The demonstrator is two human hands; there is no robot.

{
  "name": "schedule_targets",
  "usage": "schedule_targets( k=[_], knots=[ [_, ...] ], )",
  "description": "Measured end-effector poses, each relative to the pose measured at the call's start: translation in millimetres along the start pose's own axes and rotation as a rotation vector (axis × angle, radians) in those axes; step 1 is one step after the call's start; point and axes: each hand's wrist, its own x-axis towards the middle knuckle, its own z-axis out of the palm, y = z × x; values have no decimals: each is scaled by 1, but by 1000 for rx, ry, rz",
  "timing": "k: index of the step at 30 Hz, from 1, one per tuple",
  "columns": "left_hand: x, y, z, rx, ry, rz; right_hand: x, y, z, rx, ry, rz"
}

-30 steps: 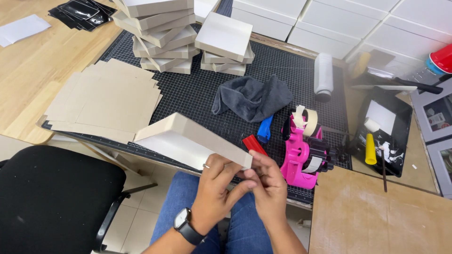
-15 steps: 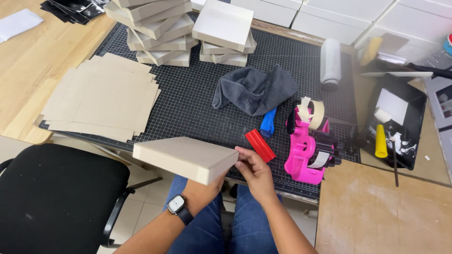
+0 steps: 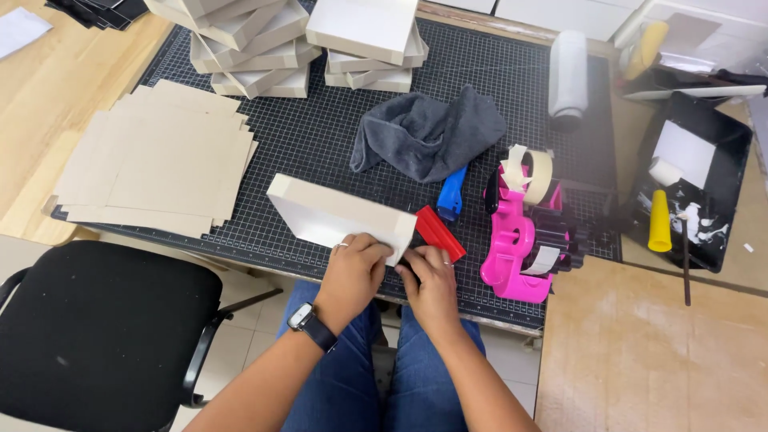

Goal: The person assembles a small rectangular box from a flat cardboard sheet. They fold the sheet along pre-scored lines, apply adhesive tape to secure the edges, and use a red plastic tool to press the seams. The person then picks up another flat sheet and begins folding it similarly.

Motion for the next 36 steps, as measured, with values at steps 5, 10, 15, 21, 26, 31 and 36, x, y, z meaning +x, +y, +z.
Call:
schedule_targets(
  k=[5, 10, 15, 21, 26, 31, 36],
  knots=[
    [13, -2, 13, -209, -72, -221, 1, -2, -3, 47, 24, 25],
    [31, -2, 19, -313, -287, -473, -1, -1, -1, 90, 42, 80],
    [38, -17, 33, -470, -328, -694, -3, 4, -1, 77, 28, 63],
    [29, 9, 8, -504, -294, -700, 11, 19, -26, -257, 158, 197],
    [26, 25, -9, -457, -296, -606, 24, 20, -30, -352, 15, 277],
    [23, 21, -5, -432, -306, -583, 33, 16, -43, -145, -244, 513],
    [24, 15, 2, -400, -330, -589, 19, 26, -31, 252, -373, 690]
  ],
)
